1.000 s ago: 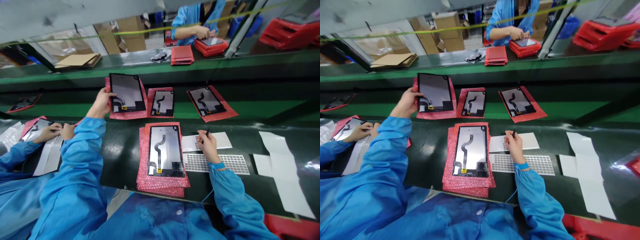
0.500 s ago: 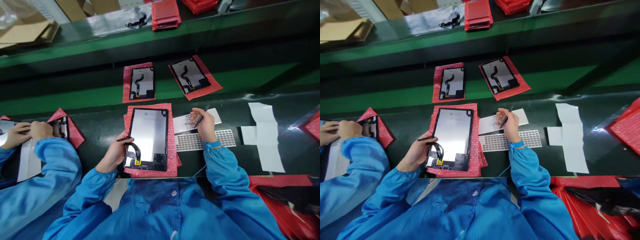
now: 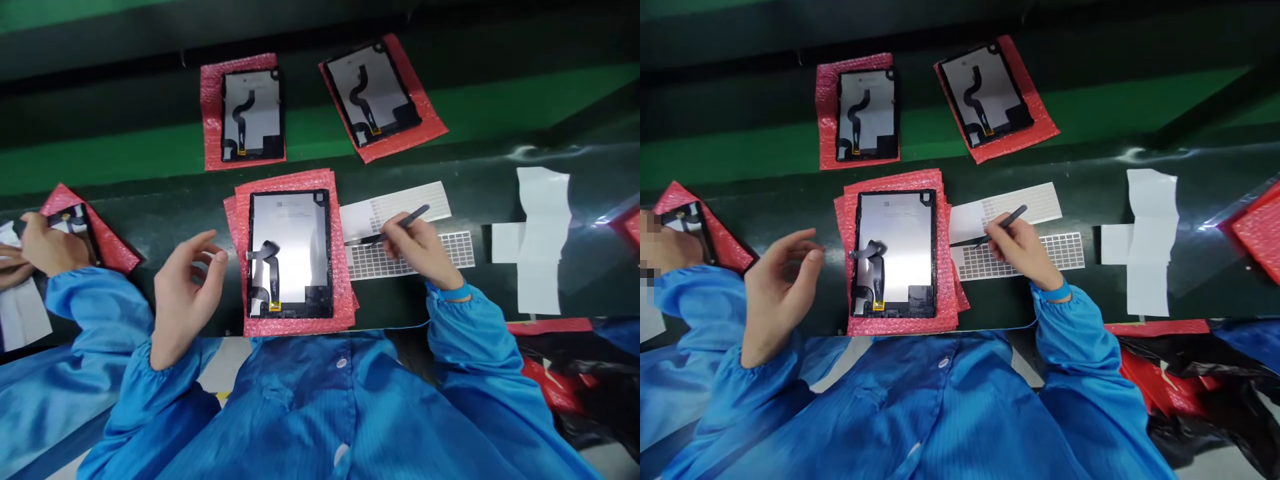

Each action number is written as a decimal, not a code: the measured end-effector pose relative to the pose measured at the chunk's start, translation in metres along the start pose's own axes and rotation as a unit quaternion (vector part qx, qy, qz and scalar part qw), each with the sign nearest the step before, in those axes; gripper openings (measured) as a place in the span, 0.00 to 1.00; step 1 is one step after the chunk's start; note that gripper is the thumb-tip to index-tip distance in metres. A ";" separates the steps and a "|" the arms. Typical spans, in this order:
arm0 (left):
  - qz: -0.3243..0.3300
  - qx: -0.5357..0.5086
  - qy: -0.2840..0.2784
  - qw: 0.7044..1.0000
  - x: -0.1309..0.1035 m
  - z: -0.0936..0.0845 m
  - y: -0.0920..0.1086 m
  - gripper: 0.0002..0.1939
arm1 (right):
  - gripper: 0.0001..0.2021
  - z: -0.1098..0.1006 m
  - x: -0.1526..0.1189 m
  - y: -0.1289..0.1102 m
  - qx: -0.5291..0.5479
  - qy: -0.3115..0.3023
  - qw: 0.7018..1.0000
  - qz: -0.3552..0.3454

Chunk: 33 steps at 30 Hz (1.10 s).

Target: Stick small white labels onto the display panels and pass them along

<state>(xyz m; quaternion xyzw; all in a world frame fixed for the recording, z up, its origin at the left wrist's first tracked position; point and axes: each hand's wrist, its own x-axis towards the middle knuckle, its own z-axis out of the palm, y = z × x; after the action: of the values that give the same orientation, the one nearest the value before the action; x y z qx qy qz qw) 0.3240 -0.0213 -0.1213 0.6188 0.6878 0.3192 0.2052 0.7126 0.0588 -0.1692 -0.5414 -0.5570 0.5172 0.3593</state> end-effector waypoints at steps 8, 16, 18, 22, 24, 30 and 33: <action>0.293 0.092 -0.089 0.948 0.011 0.043 0.016 0.27 | 0.14 0.026 -0.026 0.042 -0.008 -0.068 0.997 0.026; 0.270 0.087 -0.110 0.953 0.012 0.065 -0.004 0.29 | 0.13 0.031 -0.033 0.052 -0.007 -0.031 0.999 0.016; 0.266 0.080 -0.108 0.955 0.010 0.066 -0.003 0.29 | 0.13 0.031 -0.033 0.052 -0.002 -0.024 1.000 0.016; 0.260 0.069 -0.107 0.957 0.010 0.067 0.000 0.28 | 0.13 0.031 -0.032 0.052 -0.003 -0.023 1.000 0.017; 0.255 0.064 -0.107 0.959 0.010 0.067 0.000 0.28 | 0.13 0.030 -0.032 0.052 -0.009 -0.031 0.999 0.016; 0.244 0.067 -0.111 0.961 0.010 0.066 0.004 0.27 | 0.12 0.028 -0.031 0.047 0.011 -0.050 0.998 0.036; 0.241 0.073 -0.117 0.961 0.011 0.064 0.005 0.27 | 0.12 0.028 -0.030 0.042 0.060 -0.050 0.995 0.054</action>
<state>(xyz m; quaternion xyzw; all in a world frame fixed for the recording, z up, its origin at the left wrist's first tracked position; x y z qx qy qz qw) 0.3695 0.0016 -0.1624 0.8128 0.5106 0.2333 0.1554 0.7003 0.0197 -0.2111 -0.5217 -0.5123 0.5948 0.3341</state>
